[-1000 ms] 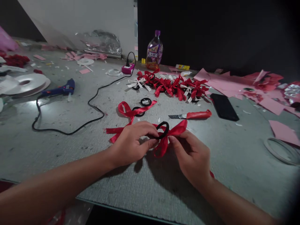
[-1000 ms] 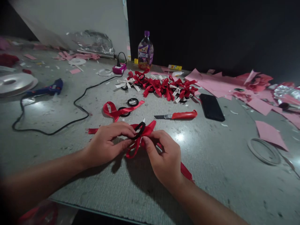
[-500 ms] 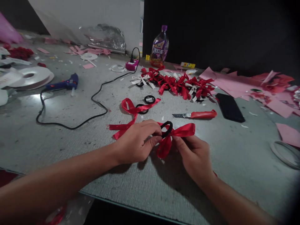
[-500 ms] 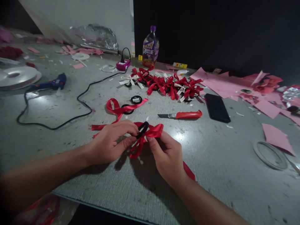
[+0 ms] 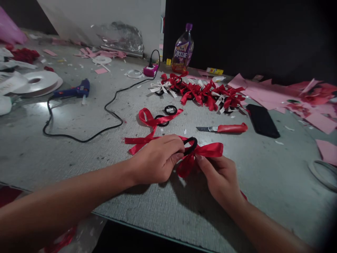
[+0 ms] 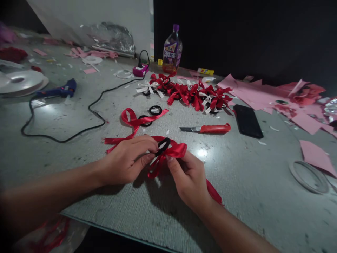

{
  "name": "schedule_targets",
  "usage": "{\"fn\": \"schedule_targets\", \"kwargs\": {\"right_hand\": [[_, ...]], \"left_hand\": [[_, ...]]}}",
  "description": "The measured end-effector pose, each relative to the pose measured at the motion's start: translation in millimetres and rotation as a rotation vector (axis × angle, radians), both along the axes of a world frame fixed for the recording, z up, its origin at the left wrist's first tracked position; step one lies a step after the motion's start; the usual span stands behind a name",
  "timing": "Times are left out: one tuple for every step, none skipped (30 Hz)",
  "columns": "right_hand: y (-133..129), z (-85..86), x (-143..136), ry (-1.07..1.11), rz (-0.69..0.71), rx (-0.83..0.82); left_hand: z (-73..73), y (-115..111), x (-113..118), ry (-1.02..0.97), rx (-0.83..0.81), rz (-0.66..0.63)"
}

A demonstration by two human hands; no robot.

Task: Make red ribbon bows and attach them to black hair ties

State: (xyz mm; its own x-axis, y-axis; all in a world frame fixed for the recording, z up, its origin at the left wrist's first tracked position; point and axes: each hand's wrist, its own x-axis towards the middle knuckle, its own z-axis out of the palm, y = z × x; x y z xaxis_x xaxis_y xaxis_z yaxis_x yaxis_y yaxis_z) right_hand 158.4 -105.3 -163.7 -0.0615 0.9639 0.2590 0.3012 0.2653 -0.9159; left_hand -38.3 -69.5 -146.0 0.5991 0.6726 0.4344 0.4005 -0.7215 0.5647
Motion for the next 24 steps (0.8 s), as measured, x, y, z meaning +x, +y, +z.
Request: {"fn": "schedule_targets", "kwargs": {"right_hand": [[0, 0.5, 0, -0.001, 0.001, 0.006], [0, 0.8, -1, -0.006, 0.002, 0.008], [0, 1.0, -1, -0.011, 0.003, 0.006], [0, 0.8, -1, -0.014, 0.005, 0.001], [0, 0.4, -1, -0.014, 0.007, -0.006], [0, -0.2, -1, -0.009, 0.01, -0.011], [0, -1.0, -1, 0.0, 0.014, -0.017], [0, -1.9, -1, 0.012, 0.02, -0.022], [0, -2.7, -1, 0.024, 0.028, -0.027], [0, -3.6, 0, 0.035, 0.035, -0.035], [0, -4.3, 0, 0.045, 0.043, -0.042], [1, -5.0, 0, 0.057, 0.05, -0.049], [1, -5.7, 0, 0.073, 0.054, -0.059], [1, -6.3, 0, 0.094, 0.056, -0.073], [0, -7.0, 0, 0.119, 0.057, -0.095], [0, -7.7, 0, 0.148, 0.06, -0.129], [0, -8.6, 0, 0.184, 0.064, -0.174], [-1, -9.6, -1, 0.223, 0.069, -0.226], [-1, -10.6, -1, 0.26, 0.077, -0.277], [-2, -11.6, -1, 0.295, 0.085, -0.322], [-2, -12.4, 0, 0.325, 0.093, -0.356], [-3, -13.0, 0, 0.348, 0.098, -0.375], [-3, -13.3, 0, 0.362, 0.101, -0.384], [-3, -13.3, 0, 0.37, 0.104, -0.385]], "left_hand": [[-0.7, 0, 0, 0.004, 0.016, 0.001], [-1.4, 0, 0, 0.009, 0.034, 0.002], [-1.9, 0, 1, 0.016, 0.051, 0.001], [-2.2, 0, 1, 0.022, 0.068, -0.003], [-2.3, 0, 1, 0.029, 0.082, -0.012], [-2.2, 1, 2, 0.035, 0.095, -0.022], [-1.9, 1, 2, 0.04, 0.107, -0.032], [-1.6, 2, 2, 0.044, 0.118, -0.044], [-1.2, 2, 2, 0.05, 0.124, -0.056], [-1.0, 2, 2, 0.058, 0.126, -0.068], [-0.9, 3, 1, 0.068, 0.124, -0.079], [-1.0, 3, 1, 0.077, 0.122, -0.089], [-1.3, 3, 0, 0.086, 0.118, -0.096], [-1.8, 3, 0, 0.092, 0.117, -0.099], [-2.2, 3, 0, 0.095, 0.119, -0.103], [-2.7, 3, -1, 0.097, 0.122, -0.106], [-3.0, 3, -1, 0.099, 0.123, -0.11], [-3.3, 4, -1, 0.102, 0.124, -0.113], [-3.3, 4, -1, 0.105, 0.121, -0.115], [-3.3, 4, -1, 0.108, 0.115, -0.117], [-3.2, 4, -1, 0.11, 0.107, -0.116], [-3.1, 5, -2, 0.111, 0.098, -0.115], [-3.1, 5, -2, 0.113, 0.091, -0.116], [-3.2, 5, -2, 0.115, 0.088, -0.118]]}}
